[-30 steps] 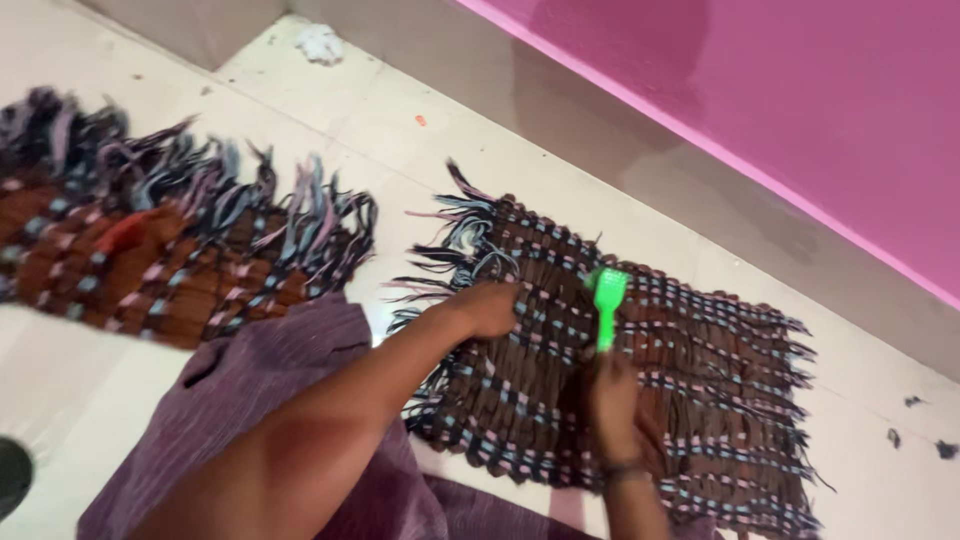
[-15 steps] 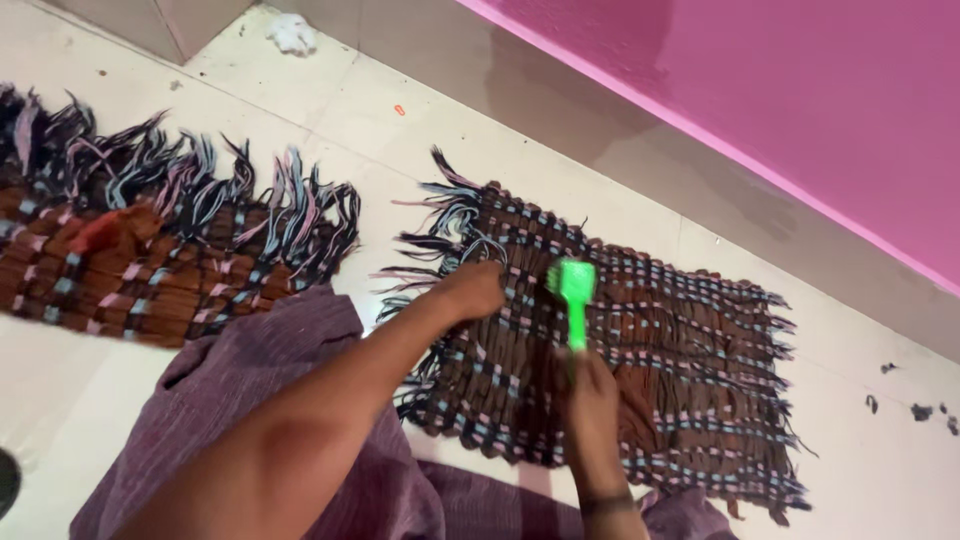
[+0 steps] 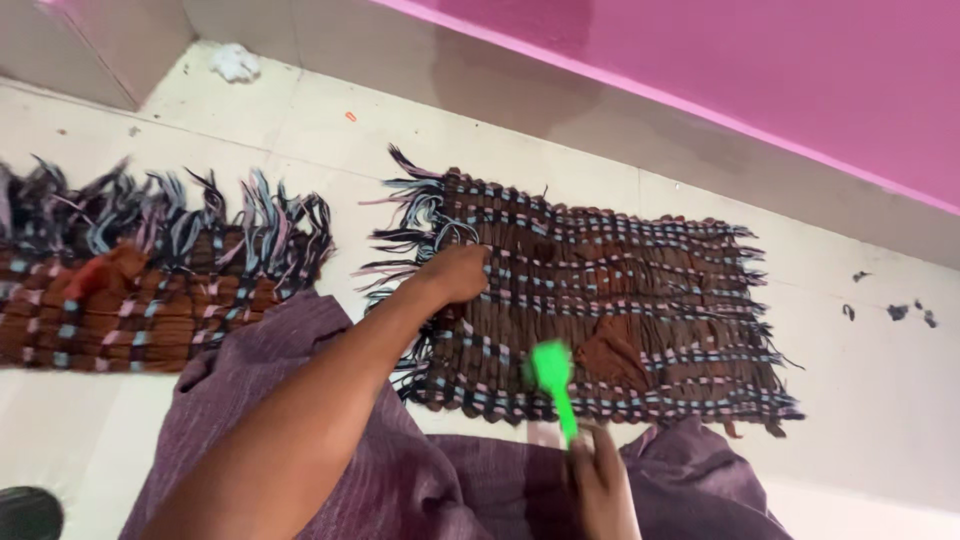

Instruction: The person cleans two small woven rugs on the floor using a green brush to scrub away debris and lint.

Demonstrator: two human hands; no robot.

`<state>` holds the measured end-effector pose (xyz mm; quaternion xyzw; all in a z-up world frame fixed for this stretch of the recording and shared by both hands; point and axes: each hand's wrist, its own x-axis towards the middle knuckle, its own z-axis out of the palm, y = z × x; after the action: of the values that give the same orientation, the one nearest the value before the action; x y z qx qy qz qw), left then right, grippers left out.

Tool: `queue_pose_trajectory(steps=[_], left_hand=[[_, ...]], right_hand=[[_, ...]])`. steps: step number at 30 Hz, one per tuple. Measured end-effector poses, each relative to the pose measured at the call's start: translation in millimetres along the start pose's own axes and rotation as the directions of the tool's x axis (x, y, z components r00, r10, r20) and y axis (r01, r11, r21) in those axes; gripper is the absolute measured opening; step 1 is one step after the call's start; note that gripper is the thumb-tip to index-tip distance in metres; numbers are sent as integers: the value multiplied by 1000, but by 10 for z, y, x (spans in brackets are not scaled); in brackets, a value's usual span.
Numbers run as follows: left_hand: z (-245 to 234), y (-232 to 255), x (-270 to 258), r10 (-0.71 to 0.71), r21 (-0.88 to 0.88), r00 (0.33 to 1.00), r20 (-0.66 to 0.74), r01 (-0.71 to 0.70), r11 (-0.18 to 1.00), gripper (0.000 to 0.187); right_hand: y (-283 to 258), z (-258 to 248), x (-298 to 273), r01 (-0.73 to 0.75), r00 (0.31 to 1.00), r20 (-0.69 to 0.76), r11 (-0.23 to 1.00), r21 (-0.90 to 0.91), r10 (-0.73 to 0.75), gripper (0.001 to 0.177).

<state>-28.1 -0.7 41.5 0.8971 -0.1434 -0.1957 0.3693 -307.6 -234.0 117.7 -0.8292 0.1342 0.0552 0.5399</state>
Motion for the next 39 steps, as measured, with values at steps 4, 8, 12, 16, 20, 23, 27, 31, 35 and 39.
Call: queue_pose_trajectory(steps=[4, 8, 12, 16, 20, 23, 27, 31, 35, 39], left_hand=[[-13, -235, -36, 24, 92, 999, 27, -26, 995, 42], [-26, -437, -126, 37, -33, 998, 44, -36, 999, 55], [-79, -383, -59, 9, 62, 991, 134, -18, 998, 49], [-161, -295, 52, -9, 189, 995, 95, -9, 982, 44], [-135, -195, 42, -48, 161, 996, 70, 36, 986, 39], [-143, -264, -85, -15, 108, 997, 69, 7, 994, 40], [-110, -354, -157, -12, 50, 989, 149, 5, 999, 47], [-35, -354, -14, 14, 51, 982, 186, -24, 998, 39], [0, -361, 92, -19, 191, 981, 194, -19, 981, 34], [51, -355, 59, 61, 195, 993, 101, -80, 978, 35]], right_hand=[[-418, 365, 776, -35, 999, 43, 972, 232, 26, 19], [-211, 775, 1240, 82, 996, 30, 987, -136, -79, 22], [640, 785, 482, 282, 959, 80, 890, -359, -272, 28], [993, 431, -319, 121, 992, 76, 949, -292, -103, 33], [206, 308, -78, 102, 994, -25, 984, -145, -107, 40], [-534, 627, 555, 160, 985, -53, 980, -115, -167, 38], [-526, 904, 556, -31, 994, 99, 974, -223, 54, 41], [65, 723, -446, 107, 992, 87, 957, -270, -86, 47], [11, 469, -713, 159, 987, 16, 950, -268, -161, 41], [-669, 593, -29, -38, 999, -36, 973, -227, 30, 41]])
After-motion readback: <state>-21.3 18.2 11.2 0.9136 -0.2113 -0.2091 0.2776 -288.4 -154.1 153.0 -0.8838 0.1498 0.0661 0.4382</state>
